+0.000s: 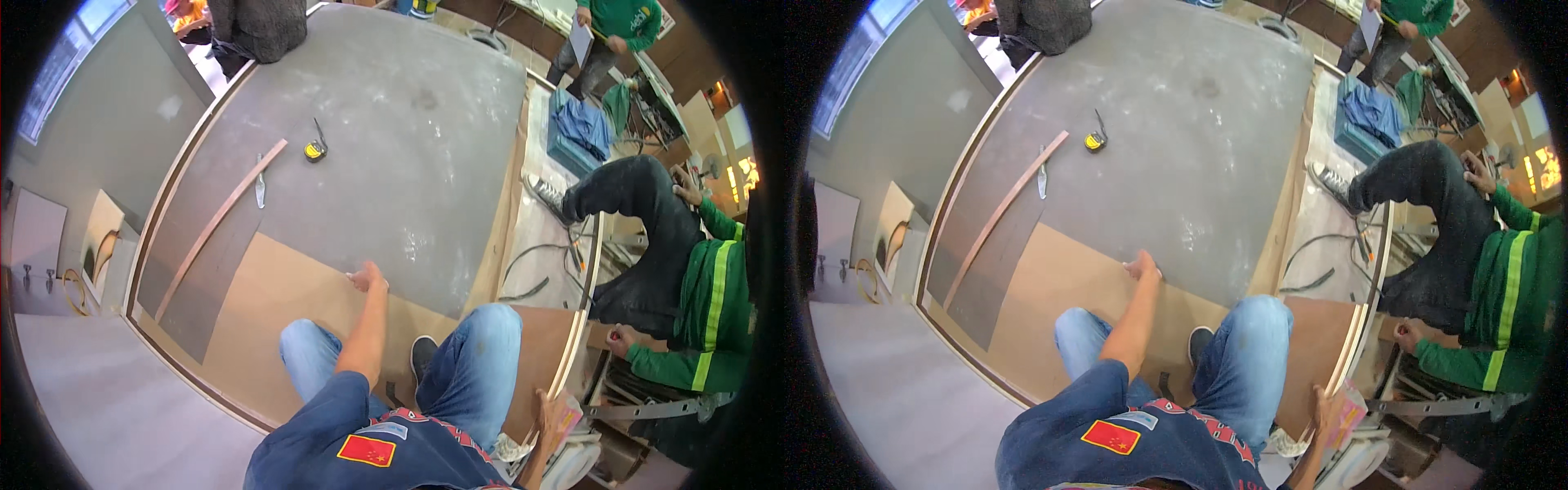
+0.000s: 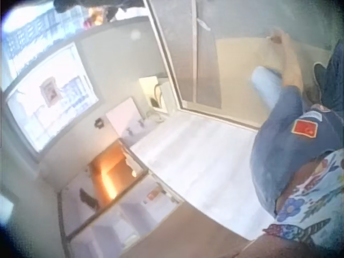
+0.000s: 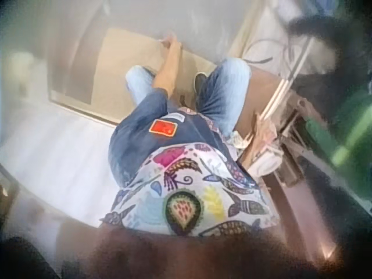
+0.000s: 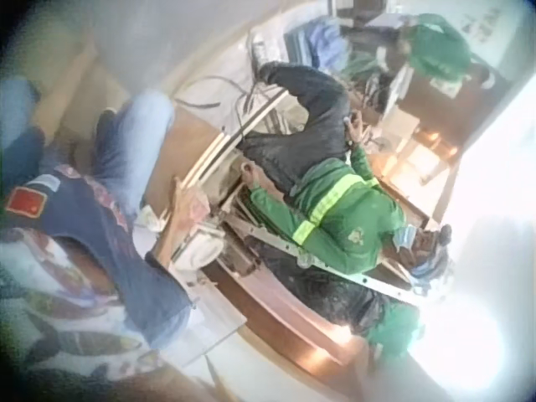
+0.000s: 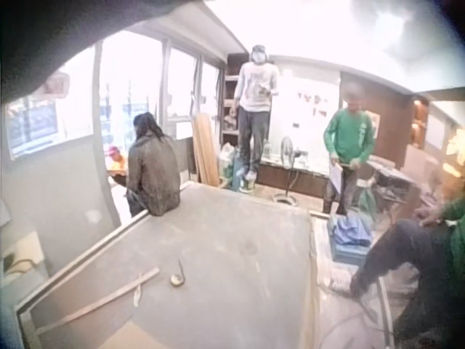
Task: The person measures a floor area using a tape measure and a straight edge, then marks a wooden board with a pencil. They handle a large dark panel, applying adhesive to its back and positioning it for installation. The person also uses a utility knife to trim the board and a hammer to secure pieces.
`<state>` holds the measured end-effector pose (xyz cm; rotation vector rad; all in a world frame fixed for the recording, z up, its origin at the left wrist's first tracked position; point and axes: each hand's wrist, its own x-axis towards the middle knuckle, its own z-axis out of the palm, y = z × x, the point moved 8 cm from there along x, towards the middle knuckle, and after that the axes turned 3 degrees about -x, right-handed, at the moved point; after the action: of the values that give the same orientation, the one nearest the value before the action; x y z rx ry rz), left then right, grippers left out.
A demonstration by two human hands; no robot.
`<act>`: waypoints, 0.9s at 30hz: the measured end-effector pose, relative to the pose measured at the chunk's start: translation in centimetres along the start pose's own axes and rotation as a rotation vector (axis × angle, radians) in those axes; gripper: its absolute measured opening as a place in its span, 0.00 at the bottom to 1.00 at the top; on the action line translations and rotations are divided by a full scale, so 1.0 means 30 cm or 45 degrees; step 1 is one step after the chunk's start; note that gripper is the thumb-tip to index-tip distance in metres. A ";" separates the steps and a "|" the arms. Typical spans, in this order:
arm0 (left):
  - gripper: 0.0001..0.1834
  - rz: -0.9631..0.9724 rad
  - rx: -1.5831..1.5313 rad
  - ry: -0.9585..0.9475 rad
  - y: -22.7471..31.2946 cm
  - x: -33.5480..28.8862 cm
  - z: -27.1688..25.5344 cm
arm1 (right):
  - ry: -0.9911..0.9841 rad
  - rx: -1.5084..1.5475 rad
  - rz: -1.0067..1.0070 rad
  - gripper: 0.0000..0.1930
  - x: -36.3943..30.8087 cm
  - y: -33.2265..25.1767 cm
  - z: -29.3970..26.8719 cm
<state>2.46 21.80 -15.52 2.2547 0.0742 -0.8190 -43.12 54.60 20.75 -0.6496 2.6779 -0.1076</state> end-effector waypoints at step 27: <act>0.12 -0.070 -0.631 -0.586 -0.157 0.091 -0.044 | 0.108 0.385 -0.461 0.28 0.095 0.150 0.099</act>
<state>4.02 25.62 -19.30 1.5730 0.1097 -1.1831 -46.24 57.35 16.29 -1.0366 2.5151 -0.6353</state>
